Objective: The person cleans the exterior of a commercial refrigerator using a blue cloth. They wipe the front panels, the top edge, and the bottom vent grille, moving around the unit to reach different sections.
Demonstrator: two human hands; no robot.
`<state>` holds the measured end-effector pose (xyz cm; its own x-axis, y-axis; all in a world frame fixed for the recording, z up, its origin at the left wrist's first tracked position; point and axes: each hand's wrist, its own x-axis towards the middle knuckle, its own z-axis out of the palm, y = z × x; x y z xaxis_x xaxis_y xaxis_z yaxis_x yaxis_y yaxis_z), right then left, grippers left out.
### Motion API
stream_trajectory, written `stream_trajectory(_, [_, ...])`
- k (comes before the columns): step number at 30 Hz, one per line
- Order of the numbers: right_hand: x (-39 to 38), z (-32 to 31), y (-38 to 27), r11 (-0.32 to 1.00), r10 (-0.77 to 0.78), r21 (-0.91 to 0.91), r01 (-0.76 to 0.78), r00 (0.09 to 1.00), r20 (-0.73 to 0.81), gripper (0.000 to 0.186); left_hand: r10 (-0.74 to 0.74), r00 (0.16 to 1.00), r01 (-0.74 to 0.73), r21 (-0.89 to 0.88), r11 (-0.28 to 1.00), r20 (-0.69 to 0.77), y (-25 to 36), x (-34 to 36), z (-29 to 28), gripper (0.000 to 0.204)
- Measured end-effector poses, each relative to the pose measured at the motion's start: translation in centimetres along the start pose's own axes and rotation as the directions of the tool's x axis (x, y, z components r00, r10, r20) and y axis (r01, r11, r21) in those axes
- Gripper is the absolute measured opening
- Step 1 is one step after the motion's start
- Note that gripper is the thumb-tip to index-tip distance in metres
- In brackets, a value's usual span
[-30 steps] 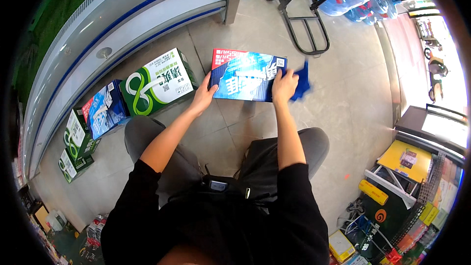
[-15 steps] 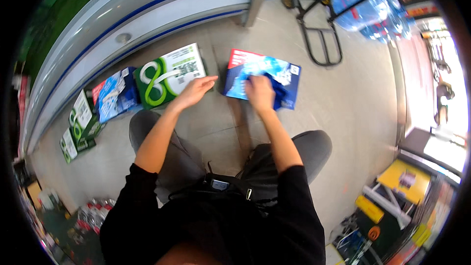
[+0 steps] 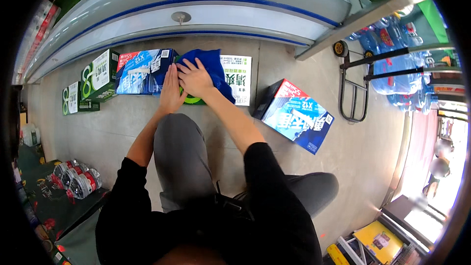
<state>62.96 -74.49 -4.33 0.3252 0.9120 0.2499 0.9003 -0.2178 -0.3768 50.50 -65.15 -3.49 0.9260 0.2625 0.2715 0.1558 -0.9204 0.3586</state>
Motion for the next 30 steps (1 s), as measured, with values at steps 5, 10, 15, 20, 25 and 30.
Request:
stream_trajectory(5, [-0.2, -0.2, 2.4, 0.993, -0.024, -0.119, 0.019, 0.999, -0.041, 0.038, -0.043, 0.998, 0.037, 0.144, 0.989, 0.038, -0.5, -0.4, 0.7, 0.086])
stream_trajectory(10, [-10.3, -7.0, 9.4, 0.931, 0.366, 0.076, -0.358, 0.899, -0.242, 0.037, -0.096, 0.992, 0.081, 0.169, 0.982, 0.079, -0.5, -0.3, 0.2, 0.08])
stream_trajectory(15, [-13.6, -4.9, 5.6, 0.909, 0.416, 0.151, -0.388, 0.833, -0.365, 0.031, -0.098, 0.994, 0.095, 0.055, 0.994, 0.047, -1.3, -0.4, 0.6, 0.075])
stream_trajectory(20, [-13.2, -2.9, -0.2, 0.961, 0.24, 0.196, -0.194, 0.939, -0.246, 0.038, -0.092, 0.995, 0.092, 0.028, 0.995, 0.036, -1.6, -0.4, 0.4, 0.075])
stream_trajectory(25, [-2.6, 3.1, -4.0, 0.956, -0.006, 0.287, 0.063, 0.98, -0.197, 0.036, -0.135, 0.985, 0.096, -0.31, 0.946, -0.109, -2.8, -0.9, 0.9, 0.065])
stream_trajectory(30, [-5.1, 0.6, -3.4, 0.992, -0.077, 0.093, 0.086, 0.992, -0.102, 0.031, -0.329, 0.866, 0.234, -0.275, 0.933, -0.376, -4.0, -2.1, -1.0, 0.06])
